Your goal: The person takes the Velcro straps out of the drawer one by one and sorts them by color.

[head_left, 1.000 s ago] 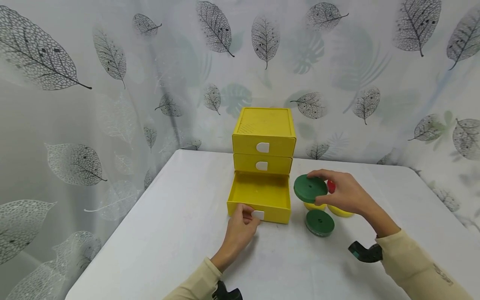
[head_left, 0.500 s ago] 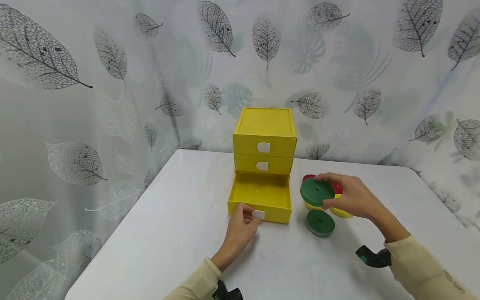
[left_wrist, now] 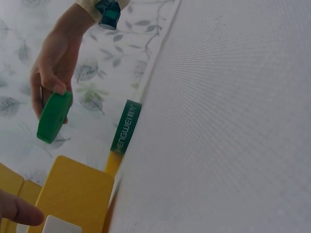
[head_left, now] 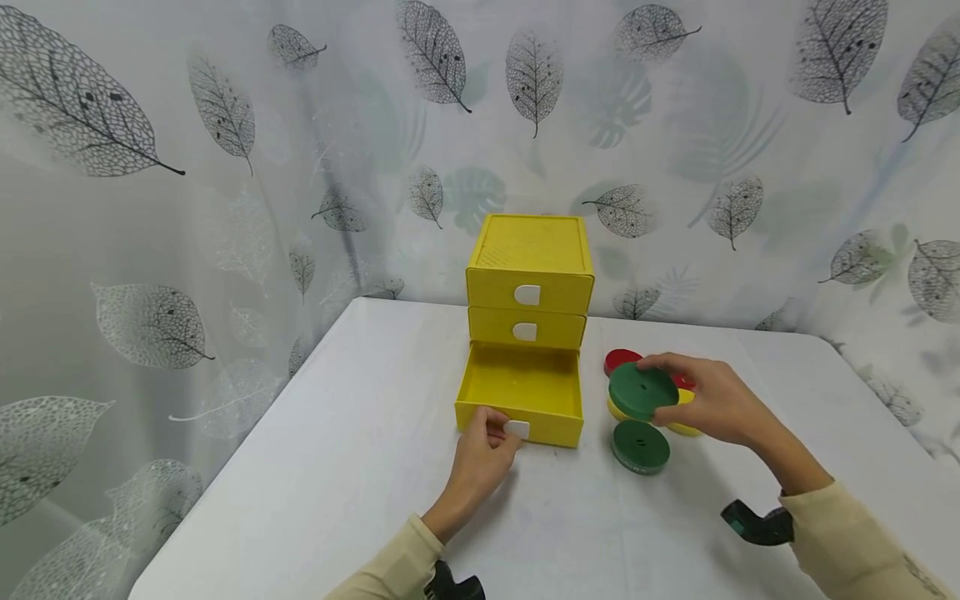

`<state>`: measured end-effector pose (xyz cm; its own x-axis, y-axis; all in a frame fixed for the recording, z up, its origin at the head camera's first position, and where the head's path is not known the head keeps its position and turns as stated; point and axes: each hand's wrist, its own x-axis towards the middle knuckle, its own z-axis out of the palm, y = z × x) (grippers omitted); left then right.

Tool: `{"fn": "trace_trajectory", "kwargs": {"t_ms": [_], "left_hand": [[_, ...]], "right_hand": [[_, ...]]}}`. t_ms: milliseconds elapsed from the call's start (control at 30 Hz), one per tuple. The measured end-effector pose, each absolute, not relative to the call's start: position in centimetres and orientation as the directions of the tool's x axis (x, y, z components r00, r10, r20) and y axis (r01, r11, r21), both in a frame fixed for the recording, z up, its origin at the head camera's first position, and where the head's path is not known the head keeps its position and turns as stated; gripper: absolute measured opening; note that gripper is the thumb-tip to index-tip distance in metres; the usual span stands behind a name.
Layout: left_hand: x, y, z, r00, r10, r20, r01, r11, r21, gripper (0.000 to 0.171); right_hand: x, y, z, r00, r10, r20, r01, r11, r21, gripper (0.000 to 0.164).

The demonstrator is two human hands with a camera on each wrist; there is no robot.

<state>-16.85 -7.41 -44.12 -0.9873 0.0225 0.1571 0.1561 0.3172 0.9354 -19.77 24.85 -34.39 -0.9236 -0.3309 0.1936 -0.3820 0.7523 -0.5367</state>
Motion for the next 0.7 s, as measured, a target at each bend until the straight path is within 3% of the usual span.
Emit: {"fn": "trace_trajectory", "kwargs": {"t_ms": [700], "left_hand": [[-17.1, -7.3, -44.3, -0.99, 0.015, 0.142, 0.139, 0.326, 0.935, 0.024]], "right_hand": [[-18.7, 26.8, -35.8, -0.93, -0.301, 0.212, -0.368, 0.772, -0.518, 0.064]]}}
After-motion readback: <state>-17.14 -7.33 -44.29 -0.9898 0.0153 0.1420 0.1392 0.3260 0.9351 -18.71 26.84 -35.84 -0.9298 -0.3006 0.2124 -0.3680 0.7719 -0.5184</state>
